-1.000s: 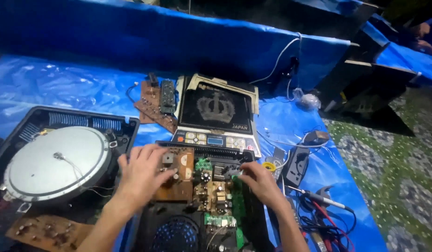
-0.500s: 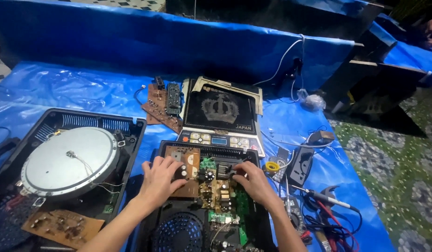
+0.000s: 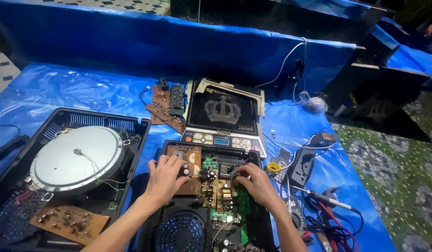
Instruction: Repairing an induction cooker by connecting internal wiring harnesses and installing circuit boards.
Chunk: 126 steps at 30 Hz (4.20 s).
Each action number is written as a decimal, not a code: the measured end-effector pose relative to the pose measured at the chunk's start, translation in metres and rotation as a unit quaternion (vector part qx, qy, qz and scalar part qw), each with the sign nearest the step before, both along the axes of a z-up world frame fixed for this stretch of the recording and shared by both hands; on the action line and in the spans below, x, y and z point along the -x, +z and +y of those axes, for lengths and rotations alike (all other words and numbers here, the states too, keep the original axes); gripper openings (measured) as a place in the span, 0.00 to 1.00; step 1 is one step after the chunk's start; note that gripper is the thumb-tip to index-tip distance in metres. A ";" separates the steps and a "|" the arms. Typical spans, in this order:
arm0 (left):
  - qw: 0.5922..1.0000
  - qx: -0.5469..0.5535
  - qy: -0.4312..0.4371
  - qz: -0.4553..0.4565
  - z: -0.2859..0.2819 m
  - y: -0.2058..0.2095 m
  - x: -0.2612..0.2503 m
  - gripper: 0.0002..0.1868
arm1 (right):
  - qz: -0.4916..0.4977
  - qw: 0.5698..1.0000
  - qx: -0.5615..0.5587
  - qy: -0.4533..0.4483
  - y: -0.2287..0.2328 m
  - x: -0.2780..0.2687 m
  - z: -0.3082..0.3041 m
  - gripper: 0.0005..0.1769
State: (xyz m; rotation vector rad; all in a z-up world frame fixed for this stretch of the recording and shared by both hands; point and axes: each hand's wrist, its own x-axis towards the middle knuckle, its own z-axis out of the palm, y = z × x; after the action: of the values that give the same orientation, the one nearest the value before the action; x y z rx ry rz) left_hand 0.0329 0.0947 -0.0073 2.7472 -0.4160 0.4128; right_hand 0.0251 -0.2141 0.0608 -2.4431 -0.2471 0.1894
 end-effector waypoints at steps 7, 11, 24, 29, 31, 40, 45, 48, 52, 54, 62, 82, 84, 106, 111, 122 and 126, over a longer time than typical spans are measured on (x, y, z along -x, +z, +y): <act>1.000 0.007 -0.002 0.028 0.000 0.008 0.003 0.21 | 0.014 0.998 0.063 -0.024 -0.009 -0.005 -0.002 0.19; 0.999 0.005 0.003 0.054 -0.002 0.016 0.008 0.29 | 0.018 0.992 0.121 -0.007 -0.002 -0.003 -0.001 0.15; 0.973 0.061 0.026 0.221 -0.045 0.134 -0.022 0.17 | 0.077 0.991 0.102 -0.032 0.010 -0.001 0.000 0.13; 0.969 0.107 0.184 0.127 0.009 0.081 -0.185 0.22 | 0.083 0.989 0.113 -0.037 0.011 -0.001 0.002 0.15; 0.964 0.110 0.219 0.100 0.017 0.067 -0.231 0.23 | 0.082 0.989 0.113 -0.038 0.008 -0.008 0.004 0.14; 0.929 0.055 0.318 0.181 0.000 0.028 -0.287 0.38 | 0.077 0.984 0.154 -0.048 -0.011 -0.017 0.002 0.08; 0.893 0.281 0.319 0.149 0.018 0.044 -0.286 0.12 | 0.064 0.985 0.152 -0.046 -0.010 -0.017 0.003 0.08; 0.841 0.425 0.297 0.154 0.037 0.049 -0.288 0.19 | 0.090 0.981 0.159 -0.061 -0.001 -0.015 0.009 0.07; 0.857 0.448 0.212 0.143 0.037 0.126 -0.166 0.10 | 0.055 0.989 0.134 -0.042 -0.014 -0.015 0.000 0.07; 0.821 0.489 0.127 0.267 0.030 0.179 -0.076 0.22 | -0.013 0.993 0.115 -0.006 -0.010 -0.013 0.000 0.07; 0.744 0.482 0.134 0.443 0.014 0.094 0.145 0.21 | -0.009 0.999 0.033 -0.016 0.051 0.042 0.016 0.14; 0.811 0.385 0.234 0.373 -0.025 0.036 0.237 0.23 | 0.160 0.952 0.044 0.259 0.051 0.119 0.085 0.23; 0.830 0.286 0.207 0.431 -0.024 0.047 0.232 0.23 | 0.167 0.955 0.050 0.241 0.050 0.116 0.085 0.26; 0.901 0.287 0.119 0.304 0.014 0.063 0.200 0.22 | 0.089 0.992 0.028 0.082 0.057 0.087 0.023 0.20; 0.907 0.071 0.066 0.411 0.004 0.055 0.182 0.22 | 0.075 0.996 0.046 -0.011 0.038 0.071 -0.007 0.21; 0.913 0.093 0.090 0.386 0.007 0.018 0.174 0.26 | 0.060 0.997 0.042 -0.015 0.018 0.055 -0.013 0.14; 0.899 0.090 0.098 0.417 0.009 0.020 0.169 0.27 | 0.055 0.997 0.050 -0.007 0.012 0.046 -0.015 0.13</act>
State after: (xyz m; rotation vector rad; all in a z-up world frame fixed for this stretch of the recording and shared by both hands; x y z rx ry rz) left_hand -0.1359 0.1034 0.0123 2.4826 0.1210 -0.6489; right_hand -0.0207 -0.2289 0.0726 -2.5236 -0.1764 0.3370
